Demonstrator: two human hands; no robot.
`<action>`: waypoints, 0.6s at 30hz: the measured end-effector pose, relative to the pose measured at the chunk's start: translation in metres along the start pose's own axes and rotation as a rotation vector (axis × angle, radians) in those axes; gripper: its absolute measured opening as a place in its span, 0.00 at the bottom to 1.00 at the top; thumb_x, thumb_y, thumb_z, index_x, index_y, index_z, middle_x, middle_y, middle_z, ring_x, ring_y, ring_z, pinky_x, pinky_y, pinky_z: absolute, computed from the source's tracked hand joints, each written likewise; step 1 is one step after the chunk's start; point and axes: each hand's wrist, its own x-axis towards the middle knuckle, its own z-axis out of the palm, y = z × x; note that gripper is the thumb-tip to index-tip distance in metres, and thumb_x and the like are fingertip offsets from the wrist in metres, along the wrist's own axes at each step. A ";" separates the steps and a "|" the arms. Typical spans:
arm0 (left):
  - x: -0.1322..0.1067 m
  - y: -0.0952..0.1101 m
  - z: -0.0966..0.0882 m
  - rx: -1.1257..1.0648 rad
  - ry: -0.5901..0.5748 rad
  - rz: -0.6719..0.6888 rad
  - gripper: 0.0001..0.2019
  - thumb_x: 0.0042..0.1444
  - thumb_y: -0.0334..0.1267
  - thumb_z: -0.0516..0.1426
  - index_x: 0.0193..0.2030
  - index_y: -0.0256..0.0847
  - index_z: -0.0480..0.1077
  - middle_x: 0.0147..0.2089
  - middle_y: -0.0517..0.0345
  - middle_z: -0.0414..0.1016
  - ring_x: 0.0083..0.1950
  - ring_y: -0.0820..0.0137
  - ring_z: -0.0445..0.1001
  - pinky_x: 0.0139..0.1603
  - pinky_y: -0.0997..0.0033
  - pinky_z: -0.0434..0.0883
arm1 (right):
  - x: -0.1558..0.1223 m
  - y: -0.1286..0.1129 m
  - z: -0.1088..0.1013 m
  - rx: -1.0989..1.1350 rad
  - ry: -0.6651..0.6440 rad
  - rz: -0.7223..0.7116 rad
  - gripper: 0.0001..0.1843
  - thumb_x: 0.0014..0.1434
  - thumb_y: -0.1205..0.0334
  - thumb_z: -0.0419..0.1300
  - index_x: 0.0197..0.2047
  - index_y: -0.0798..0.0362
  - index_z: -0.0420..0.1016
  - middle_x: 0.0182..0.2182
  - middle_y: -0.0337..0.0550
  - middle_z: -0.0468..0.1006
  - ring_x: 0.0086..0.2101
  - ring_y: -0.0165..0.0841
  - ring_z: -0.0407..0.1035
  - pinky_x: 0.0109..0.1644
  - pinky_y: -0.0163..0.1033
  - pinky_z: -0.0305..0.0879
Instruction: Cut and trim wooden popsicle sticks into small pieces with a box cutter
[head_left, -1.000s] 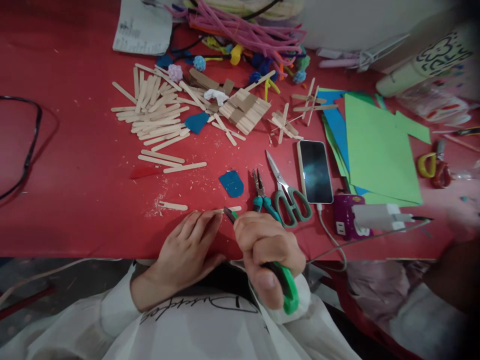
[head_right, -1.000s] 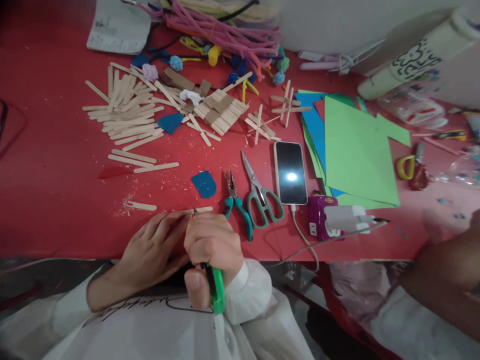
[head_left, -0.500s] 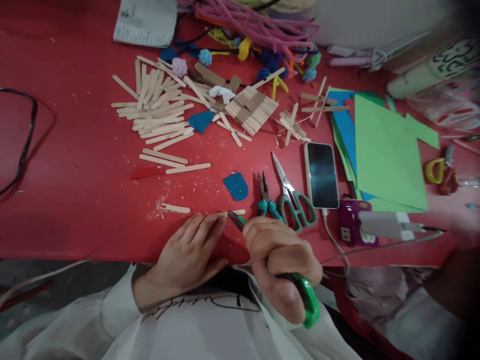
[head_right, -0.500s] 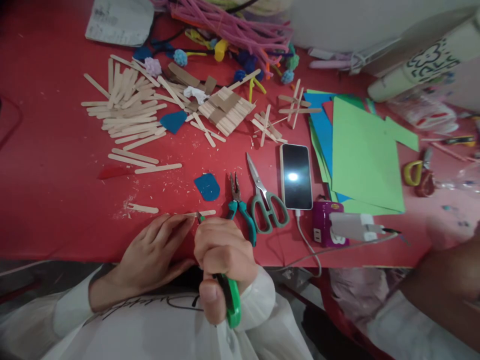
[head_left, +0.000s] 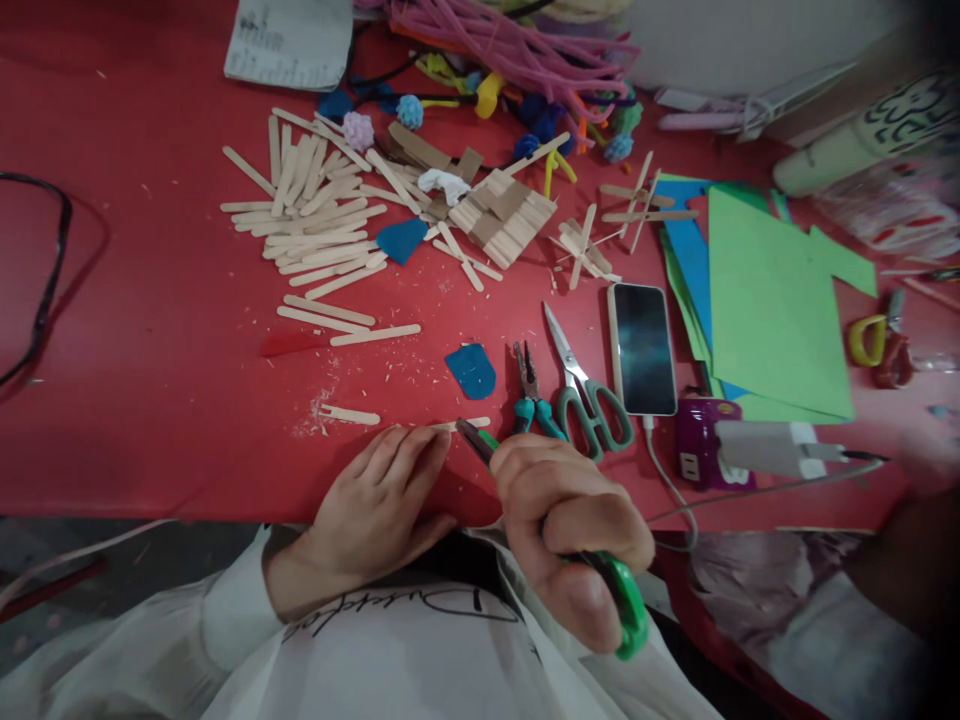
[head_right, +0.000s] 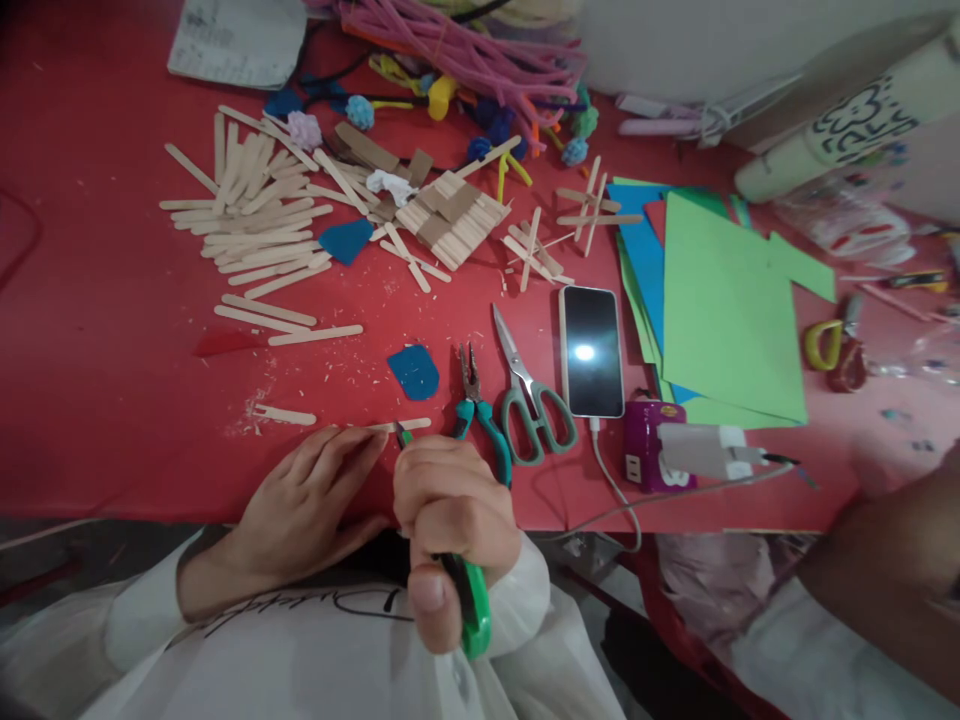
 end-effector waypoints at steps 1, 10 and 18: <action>0.000 0.000 0.000 -0.002 -0.004 -0.004 0.28 0.54 0.49 0.53 0.57 0.31 0.65 0.52 0.46 0.71 0.53 0.59 0.67 0.55 0.62 0.65 | 0.000 0.001 0.001 0.005 0.003 -0.009 0.14 0.55 0.59 0.52 0.22 0.51 0.53 0.16 0.32 0.56 0.16 0.24 0.50 0.21 0.37 0.53; 0.001 0.001 -0.001 -0.001 0.000 -0.006 0.26 0.55 0.48 0.52 0.55 0.30 0.66 0.52 0.46 0.72 0.52 0.60 0.68 0.55 0.63 0.65 | -0.001 0.007 0.004 0.047 0.025 -0.034 0.13 0.55 0.60 0.52 0.22 0.51 0.53 0.16 0.32 0.55 0.16 0.23 0.50 0.21 0.36 0.51; 0.002 0.001 -0.002 0.016 -0.027 -0.008 0.26 0.56 0.49 0.51 0.56 0.33 0.66 0.52 0.48 0.72 0.52 0.61 0.68 0.55 0.64 0.65 | -0.005 0.009 0.003 0.057 0.037 -0.015 0.13 0.55 0.59 0.52 0.22 0.51 0.54 0.17 0.32 0.56 0.16 0.24 0.50 0.22 0.36 0.50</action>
